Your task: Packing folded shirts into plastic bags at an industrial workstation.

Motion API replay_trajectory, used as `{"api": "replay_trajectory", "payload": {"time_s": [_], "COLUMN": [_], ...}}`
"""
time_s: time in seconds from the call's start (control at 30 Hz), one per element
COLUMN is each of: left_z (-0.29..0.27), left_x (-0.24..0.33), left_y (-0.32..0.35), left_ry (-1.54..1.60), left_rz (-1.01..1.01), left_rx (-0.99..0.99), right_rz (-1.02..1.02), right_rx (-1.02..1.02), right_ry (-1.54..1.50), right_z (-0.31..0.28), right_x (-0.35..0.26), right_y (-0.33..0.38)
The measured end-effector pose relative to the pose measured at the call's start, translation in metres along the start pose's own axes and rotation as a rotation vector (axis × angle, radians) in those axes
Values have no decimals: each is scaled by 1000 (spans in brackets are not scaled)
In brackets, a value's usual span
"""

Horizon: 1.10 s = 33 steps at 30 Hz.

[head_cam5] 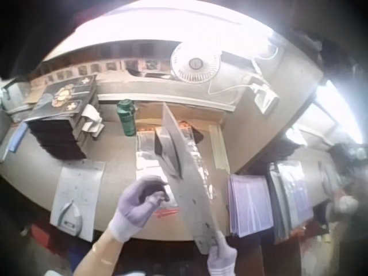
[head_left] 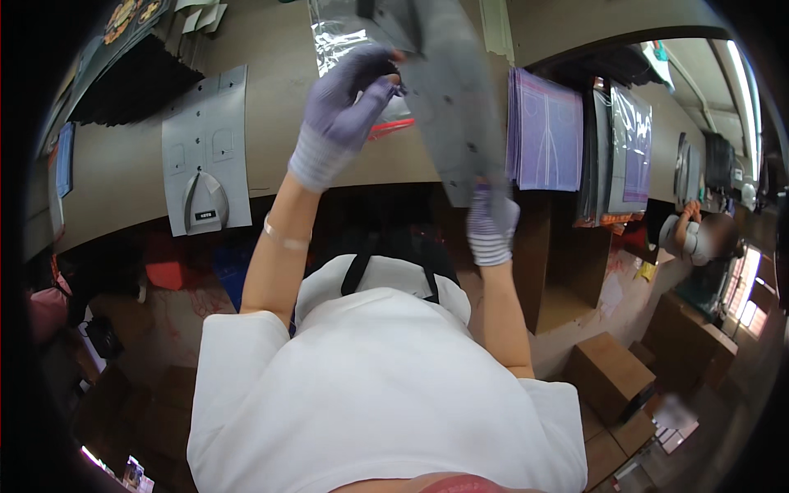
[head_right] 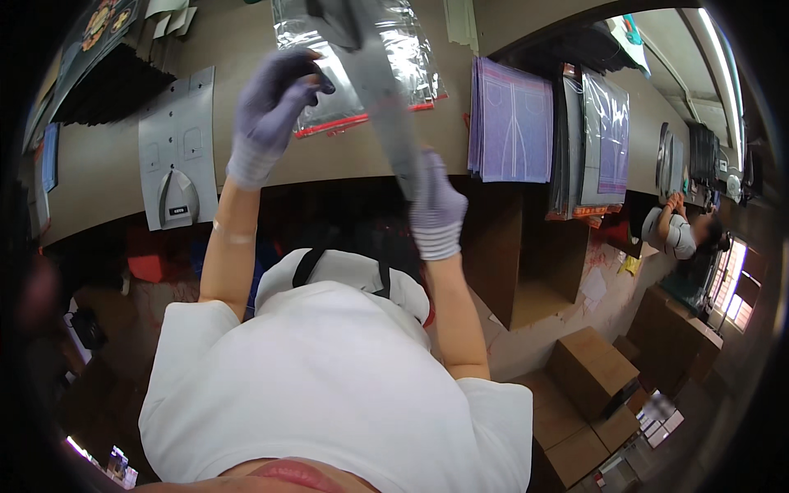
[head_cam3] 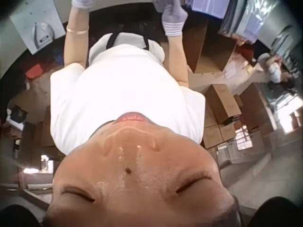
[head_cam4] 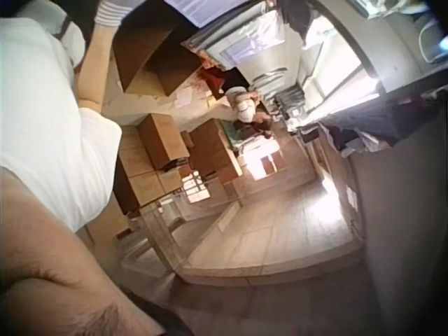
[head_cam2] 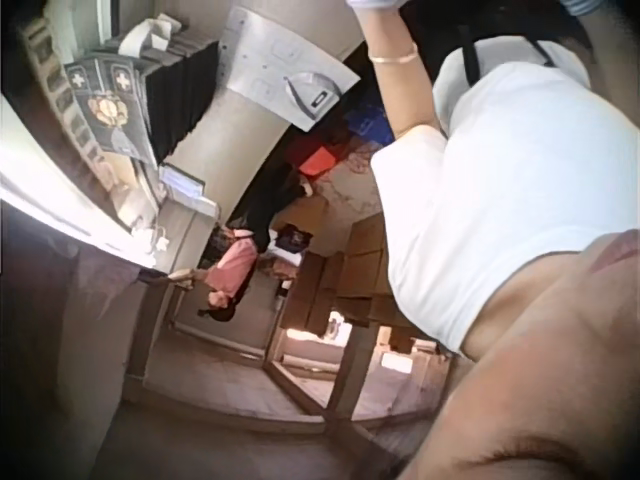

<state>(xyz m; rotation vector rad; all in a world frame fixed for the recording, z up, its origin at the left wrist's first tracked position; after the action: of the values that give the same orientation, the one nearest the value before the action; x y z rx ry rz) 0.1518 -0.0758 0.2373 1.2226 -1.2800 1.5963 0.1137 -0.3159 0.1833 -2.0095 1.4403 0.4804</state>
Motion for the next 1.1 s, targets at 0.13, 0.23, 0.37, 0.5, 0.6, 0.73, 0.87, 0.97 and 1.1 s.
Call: {"api": "replay_trajectory", "payload": {"time_s": [0.13,0.23,0.37,0.5,0.6,0.73,0.87,0.97,1.1], "left_z": [-10,-7,-8,-20,-19,-27,-36,-34,-45], "left_x": [-184,-245,-260,-267,-270,-301,-289,-235,-153], "left_y": [2,14,7,-3,-8,-8,-23,-48,-66], "left_ry": [-815,-1123,-899,-637,-637,-349,-535,-478,-314], "left_rz": [-186,-50,-61,-407,-603,-677,-668,-368,-90], "left_rx": [-340,-531,-478,-201,-126,-35,-86,240,484], "right_rz": [126,184,235,198,114,423,230,243,407], "right_rx": [-71,-57,-29,162,253,105,-64,-94,-165], "right_ry": [34,107,248,220,140,-313,-115,-223,36], "right_z": [-31,-34,-38,-78,-110,-91,-47,-35,-45], "right_x": [64,98,118,120,112,89,71,84,122], "right_y": [33,60,75,71,80,83,69,79,106]}}
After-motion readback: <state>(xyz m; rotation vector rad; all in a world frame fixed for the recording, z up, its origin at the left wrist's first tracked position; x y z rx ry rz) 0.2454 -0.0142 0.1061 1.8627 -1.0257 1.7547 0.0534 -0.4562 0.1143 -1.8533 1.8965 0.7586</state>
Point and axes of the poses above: each hand's wrist, its own y-axis away from the middle knuckle, its own z-axis out of the palm, x = y × z, the point moved 3 cm from there along -y, towards the middle knuckle, and after that the axes turned 1 degree about x, right-handed, at the moved point
